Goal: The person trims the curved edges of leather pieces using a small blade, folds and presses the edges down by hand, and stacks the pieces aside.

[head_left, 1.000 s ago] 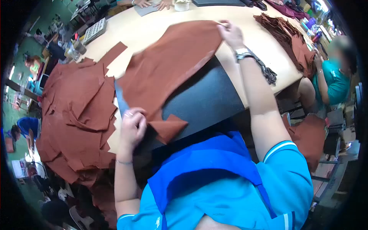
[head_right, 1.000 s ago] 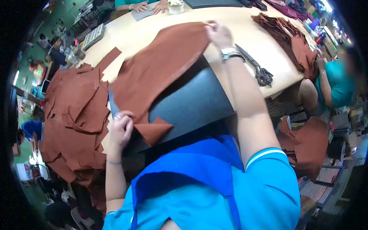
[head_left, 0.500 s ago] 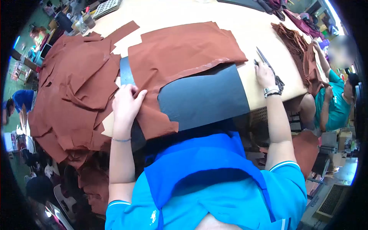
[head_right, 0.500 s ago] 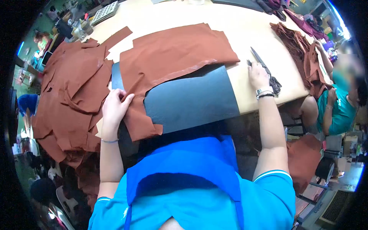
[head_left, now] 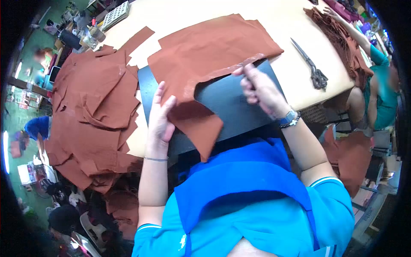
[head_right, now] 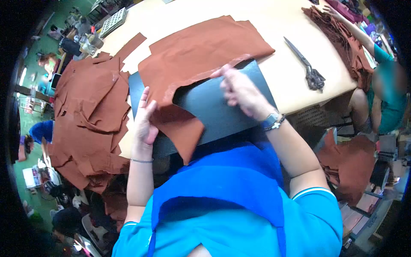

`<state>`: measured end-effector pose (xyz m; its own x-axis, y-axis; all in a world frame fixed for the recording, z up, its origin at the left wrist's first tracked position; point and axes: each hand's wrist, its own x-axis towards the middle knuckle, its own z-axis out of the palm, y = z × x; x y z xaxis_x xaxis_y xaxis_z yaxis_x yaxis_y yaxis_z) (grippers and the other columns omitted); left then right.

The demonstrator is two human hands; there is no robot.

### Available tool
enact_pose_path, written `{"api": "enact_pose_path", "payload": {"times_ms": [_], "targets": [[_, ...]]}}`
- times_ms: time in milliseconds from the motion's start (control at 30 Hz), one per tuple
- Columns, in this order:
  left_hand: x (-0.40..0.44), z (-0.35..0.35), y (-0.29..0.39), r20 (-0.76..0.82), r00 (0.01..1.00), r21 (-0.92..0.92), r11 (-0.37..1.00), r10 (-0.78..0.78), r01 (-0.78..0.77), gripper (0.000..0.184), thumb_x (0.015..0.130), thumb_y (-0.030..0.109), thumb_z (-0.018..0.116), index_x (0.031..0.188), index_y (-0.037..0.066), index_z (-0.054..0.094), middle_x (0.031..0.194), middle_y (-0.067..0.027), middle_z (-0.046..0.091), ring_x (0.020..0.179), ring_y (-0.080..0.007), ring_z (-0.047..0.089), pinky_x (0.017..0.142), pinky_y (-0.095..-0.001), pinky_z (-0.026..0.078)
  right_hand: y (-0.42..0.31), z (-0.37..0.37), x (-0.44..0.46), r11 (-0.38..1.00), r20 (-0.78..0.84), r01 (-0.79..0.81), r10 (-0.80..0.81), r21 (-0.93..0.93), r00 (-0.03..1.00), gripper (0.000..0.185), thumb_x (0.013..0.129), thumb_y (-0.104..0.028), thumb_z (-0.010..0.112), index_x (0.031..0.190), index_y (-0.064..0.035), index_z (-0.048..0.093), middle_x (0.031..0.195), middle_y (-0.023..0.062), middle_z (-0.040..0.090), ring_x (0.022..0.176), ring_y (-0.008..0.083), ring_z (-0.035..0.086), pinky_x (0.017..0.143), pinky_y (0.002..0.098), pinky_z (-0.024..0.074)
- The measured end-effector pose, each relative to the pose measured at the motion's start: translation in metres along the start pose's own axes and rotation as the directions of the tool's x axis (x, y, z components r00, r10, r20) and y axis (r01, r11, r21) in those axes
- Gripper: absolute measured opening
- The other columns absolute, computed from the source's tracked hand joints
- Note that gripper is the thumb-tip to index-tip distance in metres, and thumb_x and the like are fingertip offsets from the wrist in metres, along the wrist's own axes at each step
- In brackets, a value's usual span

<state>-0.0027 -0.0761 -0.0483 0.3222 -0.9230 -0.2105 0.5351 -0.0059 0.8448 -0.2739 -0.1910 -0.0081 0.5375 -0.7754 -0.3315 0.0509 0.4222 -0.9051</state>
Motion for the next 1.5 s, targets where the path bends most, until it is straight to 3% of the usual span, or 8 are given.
{"api": "enact_pose_path", "payload": {"times_ms": [33,100,167,300,900,1000,1100,1500], "targets": [[0.000,-0.002,-0.007,0.027,0.993,0.173,0.978,0.116,-0.119,0.059,0.092,-0.001,0.063,0.147,0.007,0.042,0.142,-0.0111,0.050,0.124,-0.0198,0.054,0.103,-0.0334,0.047,0.009,0.014,0.001,0.998,0.081,-0.048,0.050,-0.030,0.995,0.045,0.106,-0.048,0.040,0.117,-0.0067,0.055,0.071,-0.0057,0.039,0.056,0.0041,0.037,0.046,0.0210,0.0350],[-0.006,0.001,-0.005,0.068,0.994,0.189,0.978,0.080,-0.091,0.059,0.089,-0.004,0.065,0.144,0.001,0.045,0.141,-0.0112,0.051,0.124,-0.0179,0.054,0.103,-0.0289,0.045,0.018,0.037,-0.001,0.991,0.207,-0.132,0.137,-0.036,0.969,0.041,0.105,-0.046,0.043,0.117,-0.0082,0.054,0.072,-0.0048,0.045,0.058,0.0035,0.043,0.047,0.0207,0.0348],[-0.006,0.002,-0.006,0.050,0.996,0.203,0.976,0.068,-0.077,0.059,0.087,-0.005,0.067,0.142,-0.001,0.047,0.142,-0.0113,0.051,0.124,-0.0169,0.054,0.104,-0.0279,0.045,0.026,0.042,0.008,0.974,0.335,-0.225,0.218,-0.017,0.917,0.042,0.104,-0.048,0.043,0.118,-0.0097,0.053,0.071,-0.0058,0.043,0.056,0.0032,0.040,0.047,0.0198,0.0330],[-0.012,0.006,-0.002,0.093,0.960,0.352,0.893,0.265,-0.281,0.061,0.085,-0.008,0.067,0.142,-0.003,0.047,0.142,-0.0114,0.052,0.124,-0.0159,0.054,0.105,-0.0296,0.045,0.028,0.050,0.021,0.889,0.408,-0.437,0.351,0.139,0.843,0.043,0.105,-0.047,0.041,0.122,-0.0086,0.053,0.071,-0.0062,0.038,0.052,0.0021,0.033,0.042,0.0165,0.0264],[-0.013,0.003,0.001,0.088,0.948,0.314,0.895,0.305,-0.317,0.066,0.082,-0.014,0.062,0.145,-0.001,0.045,0.146,-0.0107,0.049,0.128,-0.0171,0.052,0.107,-0.0306,0.043,0.042,0.052,0.026,0.902,0.474,-0.382,0.252,0.200,0.844,0.037,0.105,-0.044,0.042,0.113,-0.0106,0.055,0.066,-0.0069,0.037,0.047,0.0012,0.028,0.038,0.0166,0.0214],[-0.016,0.007,0.002,0.069,0.950,0.354,0.883,0.304,-0.309,0.067,0.080,-0.011,0.061,0.144,-0.002,0.046,0.147,-0.0121,0.048,0.135,-0.0184,0.044,0.113,-0.0330,0.035,0.037,0.055,0.025,0.897,0.462,-0.396,0.271,0.197,0.845,0.036,0.105,-0.044,0.041,0.112,-0.0105,0.055,0.066,-0.0069,0.037,0.047,0.0012,0.028,0.038,0.0167,0.0213],[-0.016,0.006,0.002,0.101,0.950,0.338,0.888,0.294,-0.311,0.066,0.082,-0.014,0.062,0.144,-0.001,0.045,0.146,-0.0100,0.049,0.129,-0.0162,0.051,0.107,-0.0305,0.043,0.039,0.056,0.028,0.911,0.446,-0.362,0.244,0.200,0.861,0.038,0.105,-0.045,0.041,0.112,-0.0103,0.055,0.066,-0.0068,0.038,0.047,0.0012,0.028,0.038,0.0166,0.0217],[-0.016,0.006,0.002,0.096,0.949,0.348,0.883,0.302,-0.316,0.066,0.082,-0.014,0.062,0.144,-0.001,0.045,0.146,-0.0101,0.049,0.129,-0.0156,0.051,0.105,-0.0287,0.043,0.040,0.056,0.026,0.939,0.429,-0.308,0.218,0.151,0.876,0.039,0.104,-0.046,0.042,0.110,-0.0094,0.055,0.067,-0.0065,0.039,0.047,0.0013,0.029,0.039,0.0166,0.0235]]}}
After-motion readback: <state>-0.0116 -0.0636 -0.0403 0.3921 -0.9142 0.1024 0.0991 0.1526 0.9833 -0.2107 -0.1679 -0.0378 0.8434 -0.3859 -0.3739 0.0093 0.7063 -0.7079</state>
